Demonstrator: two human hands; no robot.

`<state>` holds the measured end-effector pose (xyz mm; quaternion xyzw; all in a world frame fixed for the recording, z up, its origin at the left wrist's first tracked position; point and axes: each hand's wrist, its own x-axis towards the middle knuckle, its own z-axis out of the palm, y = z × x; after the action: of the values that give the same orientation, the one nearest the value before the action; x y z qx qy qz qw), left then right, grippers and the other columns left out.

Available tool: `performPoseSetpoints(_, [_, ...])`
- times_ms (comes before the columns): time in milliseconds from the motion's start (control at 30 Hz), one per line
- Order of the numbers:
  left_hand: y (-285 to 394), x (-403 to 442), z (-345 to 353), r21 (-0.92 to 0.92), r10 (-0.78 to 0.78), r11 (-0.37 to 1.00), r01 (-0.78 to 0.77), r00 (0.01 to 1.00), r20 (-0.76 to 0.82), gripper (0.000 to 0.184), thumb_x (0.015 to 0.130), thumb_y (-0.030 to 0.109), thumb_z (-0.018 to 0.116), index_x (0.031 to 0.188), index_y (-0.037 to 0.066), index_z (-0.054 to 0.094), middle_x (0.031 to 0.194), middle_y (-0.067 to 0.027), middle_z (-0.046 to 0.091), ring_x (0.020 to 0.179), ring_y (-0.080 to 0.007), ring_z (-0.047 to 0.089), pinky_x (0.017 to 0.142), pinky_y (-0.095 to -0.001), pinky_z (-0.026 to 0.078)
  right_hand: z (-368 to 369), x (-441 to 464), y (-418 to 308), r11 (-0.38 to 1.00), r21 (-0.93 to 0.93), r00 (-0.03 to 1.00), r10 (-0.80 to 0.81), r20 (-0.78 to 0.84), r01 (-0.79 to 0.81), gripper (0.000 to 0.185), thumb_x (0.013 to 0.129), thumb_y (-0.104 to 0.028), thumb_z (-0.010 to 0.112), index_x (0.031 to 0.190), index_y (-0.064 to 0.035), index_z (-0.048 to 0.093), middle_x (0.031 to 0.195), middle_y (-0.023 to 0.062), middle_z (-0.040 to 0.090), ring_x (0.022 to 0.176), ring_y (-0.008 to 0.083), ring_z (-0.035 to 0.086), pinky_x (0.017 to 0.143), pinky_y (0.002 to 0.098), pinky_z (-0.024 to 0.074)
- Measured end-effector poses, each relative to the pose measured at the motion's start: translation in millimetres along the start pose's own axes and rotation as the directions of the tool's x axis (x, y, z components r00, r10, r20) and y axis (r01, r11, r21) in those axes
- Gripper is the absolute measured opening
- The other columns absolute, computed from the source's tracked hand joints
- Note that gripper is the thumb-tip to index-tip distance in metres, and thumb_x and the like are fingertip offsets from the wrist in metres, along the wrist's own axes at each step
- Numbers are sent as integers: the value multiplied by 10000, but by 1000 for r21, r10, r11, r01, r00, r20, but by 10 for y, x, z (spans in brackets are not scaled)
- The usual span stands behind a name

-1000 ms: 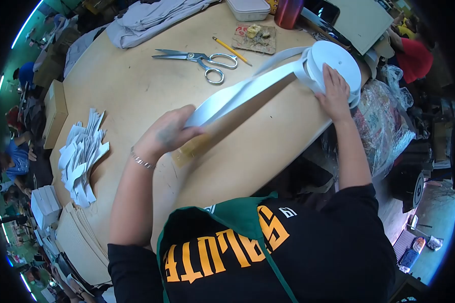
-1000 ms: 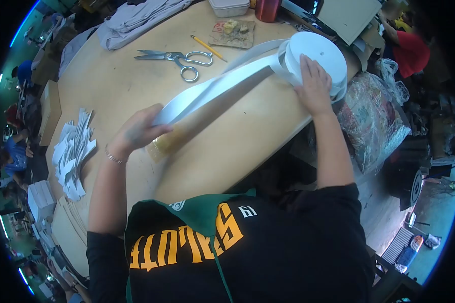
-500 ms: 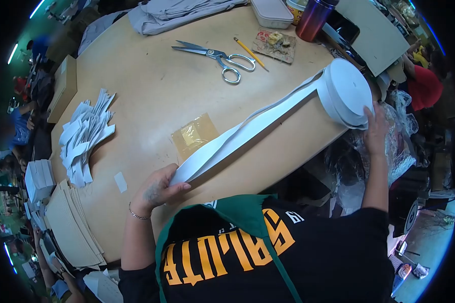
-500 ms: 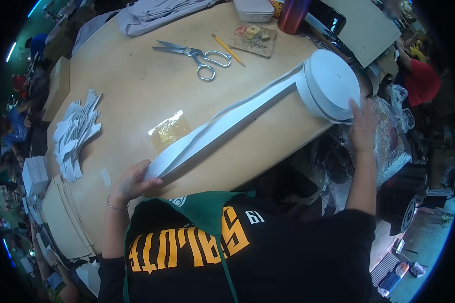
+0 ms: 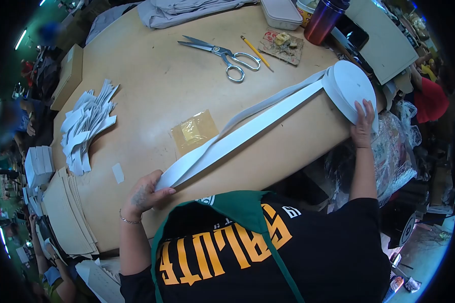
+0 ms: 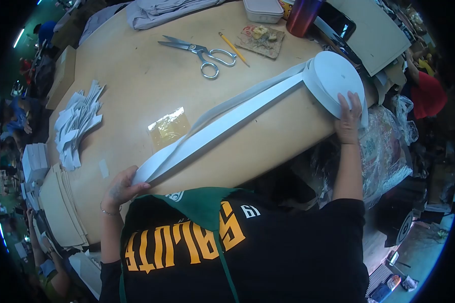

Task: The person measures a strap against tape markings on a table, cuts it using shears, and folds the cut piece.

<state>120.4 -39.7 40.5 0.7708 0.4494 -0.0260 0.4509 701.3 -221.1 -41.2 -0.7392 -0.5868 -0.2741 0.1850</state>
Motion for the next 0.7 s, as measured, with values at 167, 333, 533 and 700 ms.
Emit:
performPoseSetpoints(167, [4,-32,-52,183,94,979,-85,995,-39,340,754,299,710,881,20,564,769,-169,587,739,-310,578,679,-373,456,-37,32,331,989,133,986,-88,139,69,726,638,20,592,1320,-155,414,1357,148,361,1299,398,298,1057,499,268])
performPoseSetpoints(333, [210,-51,-166,483,235,856,-185,971,-44,271,779,230,662,900,23,535,815,-188,604,804,-365,586,696,-416,466,-729,712,-1304,931,354,947,-188,262,87,790,670,-253,708,1377,-132,377,1439,180,297,1335,404,245,1077,517,202])
performPoseSetpoints(533, [467,-162,-128,570,275,800,-185,958,-75,195,804,149,616,906,20,510,796,-156,608,787,-343,599,694,-415,479,-578,1100,-3883,410,864,760,-648,50,293,454,857,-341,598,1211,-68,516,1184,167,556,1183,326,468,966,482,347])
performPoseSetpoints(700, [351,-293,-305,602,400,759,-249,907,-129,260,758,162,680,910,7,536,810,-158,620,736,-298,619,658,-370,498,-487,1149,-4029,345,902,586,-686,432,-262,233,879,-221,577,979,-14,614,853,129,628,797,262,586,716,357,444])
